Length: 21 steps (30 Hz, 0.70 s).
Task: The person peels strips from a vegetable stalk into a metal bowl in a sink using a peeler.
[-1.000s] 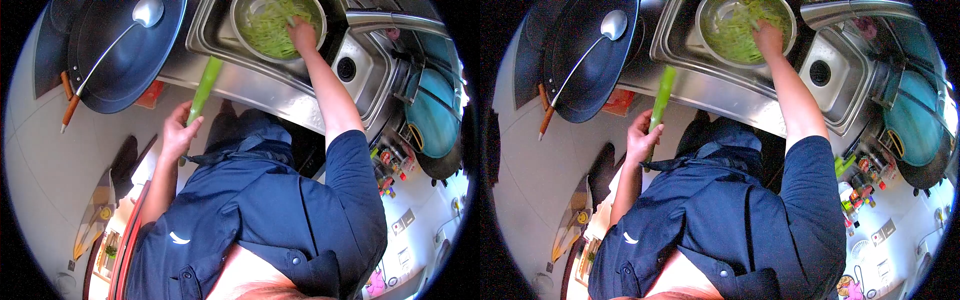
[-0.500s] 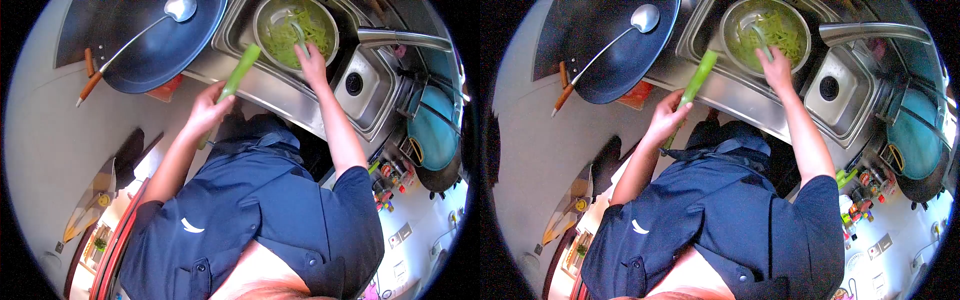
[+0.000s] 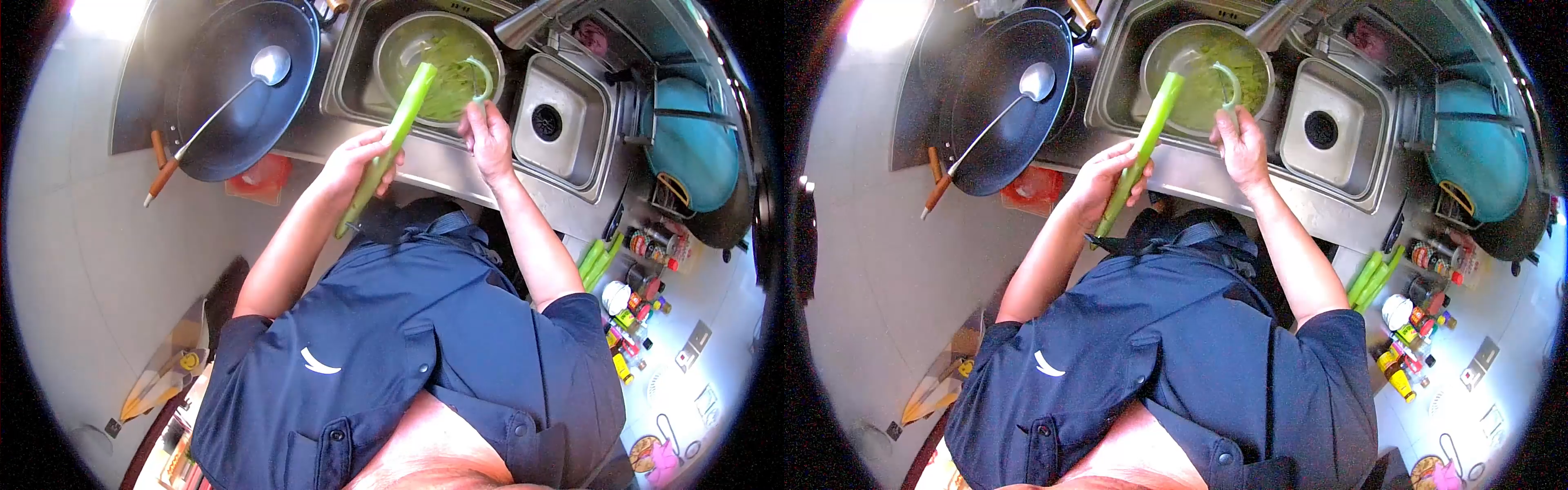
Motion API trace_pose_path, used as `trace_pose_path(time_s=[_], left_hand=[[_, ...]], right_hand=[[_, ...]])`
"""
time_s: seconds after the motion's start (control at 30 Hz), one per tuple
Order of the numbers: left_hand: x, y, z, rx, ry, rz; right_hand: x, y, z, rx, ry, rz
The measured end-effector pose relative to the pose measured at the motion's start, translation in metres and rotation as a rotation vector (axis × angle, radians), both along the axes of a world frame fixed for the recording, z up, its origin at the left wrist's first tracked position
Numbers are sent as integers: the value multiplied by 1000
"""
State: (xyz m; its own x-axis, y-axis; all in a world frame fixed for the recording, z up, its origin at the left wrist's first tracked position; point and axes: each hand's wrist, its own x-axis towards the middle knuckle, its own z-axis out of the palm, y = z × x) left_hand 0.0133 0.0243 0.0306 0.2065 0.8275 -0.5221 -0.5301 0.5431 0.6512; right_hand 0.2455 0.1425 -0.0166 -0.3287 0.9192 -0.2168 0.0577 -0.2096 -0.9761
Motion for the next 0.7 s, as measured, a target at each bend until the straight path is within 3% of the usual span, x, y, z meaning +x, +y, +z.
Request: trace_pose_path(time_s=[0.17, 0.23, 0.27, 0.53, 0.7], left_hand=[[9, 6, 13, -23, -51, -47], [13, 8, 15, -19, -66, -73], [14, 8, 15, -8, -67, -89], [21, 16, 19, -86, -164, -68], [22, 18, 20, -64, -189, -6]], right_hand=[[17, -3, -2, 38, -90, -49], [13, -6, 7, 281, -178, -78], [11, -7, 13, 282, -178, -86], [5, -18, 12, 302, -204, 74], [5, -23, 18, 505, -367, 226]])
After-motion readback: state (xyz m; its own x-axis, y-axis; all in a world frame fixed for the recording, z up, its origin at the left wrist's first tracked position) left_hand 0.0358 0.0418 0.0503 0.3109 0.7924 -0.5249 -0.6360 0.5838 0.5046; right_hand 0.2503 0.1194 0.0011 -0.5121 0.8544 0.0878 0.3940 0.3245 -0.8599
